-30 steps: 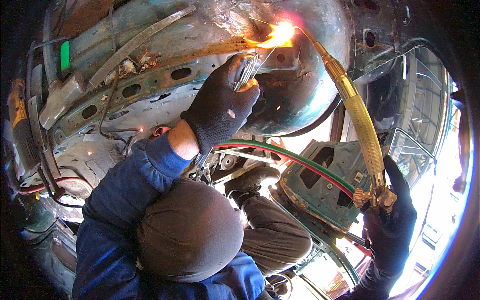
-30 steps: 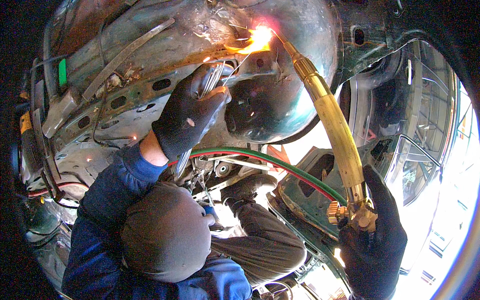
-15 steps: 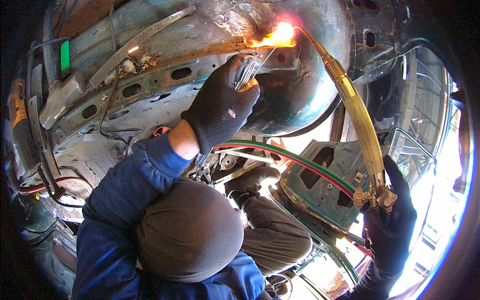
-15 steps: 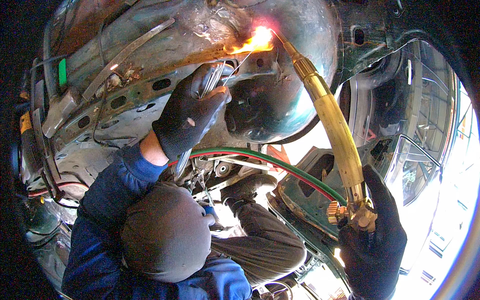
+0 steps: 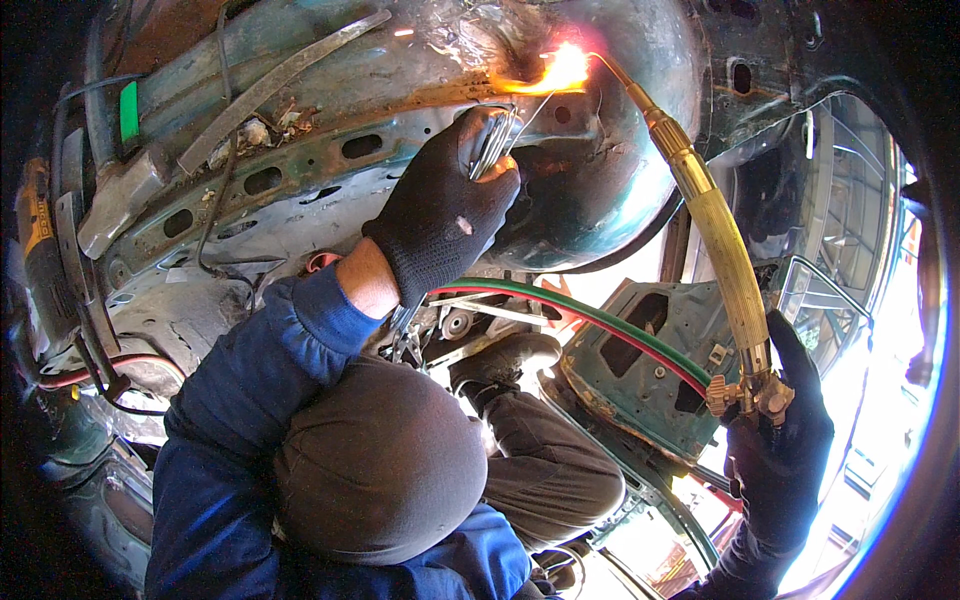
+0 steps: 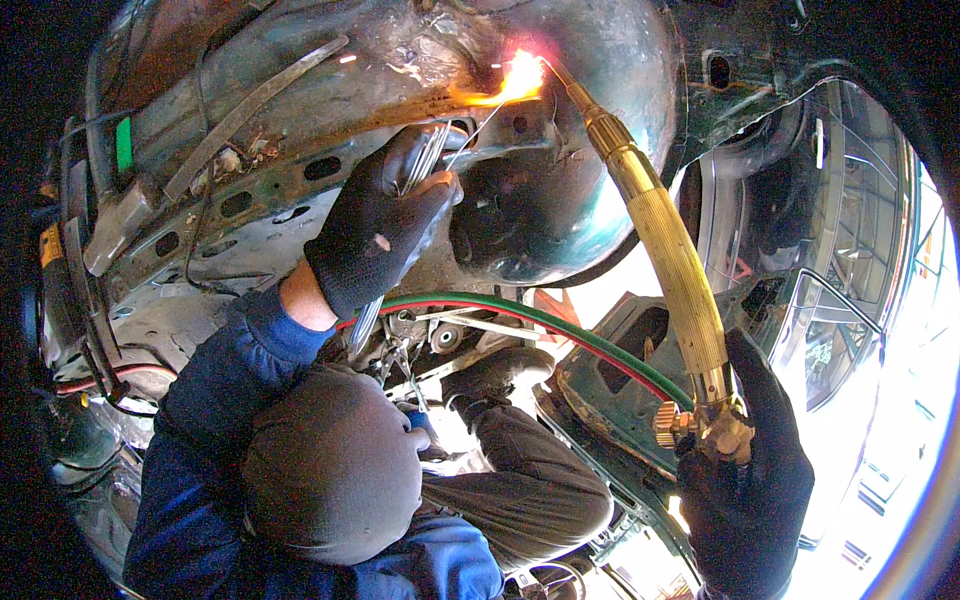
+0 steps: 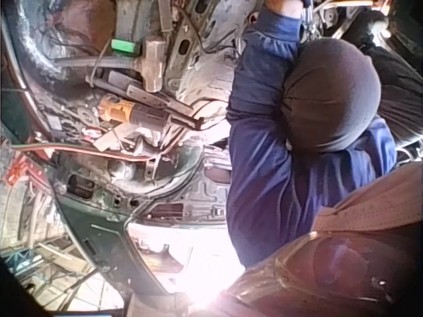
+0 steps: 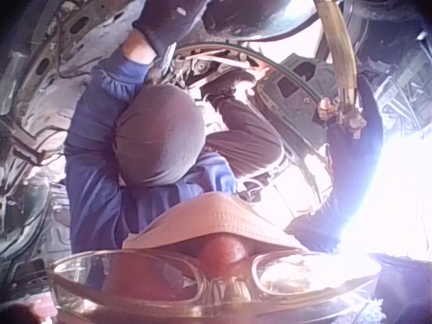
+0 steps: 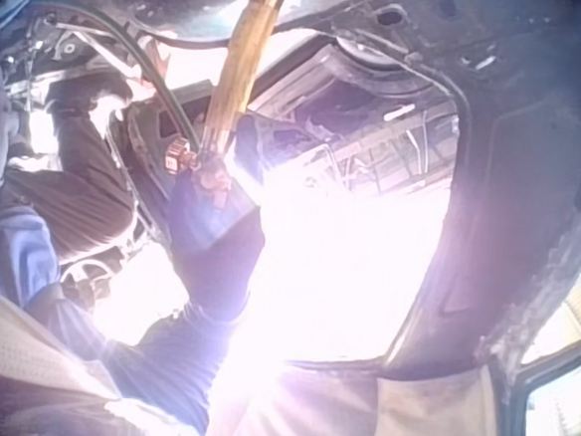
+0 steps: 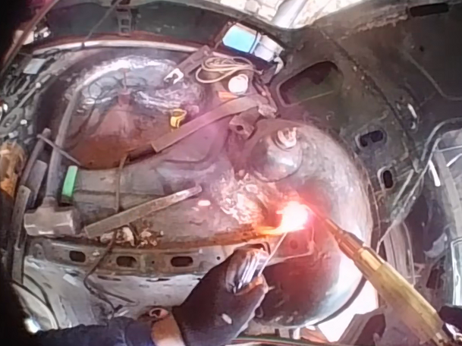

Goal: The person welds the undercarriage of a car using a welding torch and filler wire. They repeatedly heat and fuse metal sections, occasionally adjusting their position and the torch angle to reach different spots.

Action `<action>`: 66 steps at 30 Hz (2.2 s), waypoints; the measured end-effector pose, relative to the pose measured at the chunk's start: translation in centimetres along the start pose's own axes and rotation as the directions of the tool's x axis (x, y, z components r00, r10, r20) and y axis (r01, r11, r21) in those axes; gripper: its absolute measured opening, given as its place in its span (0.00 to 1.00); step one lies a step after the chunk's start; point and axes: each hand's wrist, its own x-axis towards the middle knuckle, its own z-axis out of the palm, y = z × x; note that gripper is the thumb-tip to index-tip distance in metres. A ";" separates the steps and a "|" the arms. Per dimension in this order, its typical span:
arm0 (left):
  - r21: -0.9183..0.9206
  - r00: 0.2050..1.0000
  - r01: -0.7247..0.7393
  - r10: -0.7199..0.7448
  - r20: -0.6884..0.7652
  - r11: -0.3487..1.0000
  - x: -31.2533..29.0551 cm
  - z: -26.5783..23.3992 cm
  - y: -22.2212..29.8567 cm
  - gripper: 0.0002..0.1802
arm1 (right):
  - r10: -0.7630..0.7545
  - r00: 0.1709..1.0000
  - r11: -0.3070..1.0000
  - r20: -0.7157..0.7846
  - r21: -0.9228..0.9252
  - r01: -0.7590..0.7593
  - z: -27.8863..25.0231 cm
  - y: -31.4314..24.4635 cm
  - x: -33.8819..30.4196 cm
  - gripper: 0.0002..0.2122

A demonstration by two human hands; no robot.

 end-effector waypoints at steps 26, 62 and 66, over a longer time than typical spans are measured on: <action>-0.041 1.000 0.009 -0.008 0.015 0.999 0.2 0.1 -0.7 0.22 | 0.160 0.987 0.986 -0.028 0.057 -0.158 0.4 -1.2 0.0 0.39; 0.158 0.985 -0.170 0.170 0.015 0.973 0.0 0.6 -1.6 0.16 | 0.044 0.998 0.995 0.049 0.090 -0.048 -0.3 0.1 -0.2 0.37; 0.149 0.985 -0.160 0.168 -0.045 0.976 0.2 0.7 -1.5 0.15 | 0.010 0.999 0.996 0.031 0.091 -0.013 0.0 0.7 -0.2 0.37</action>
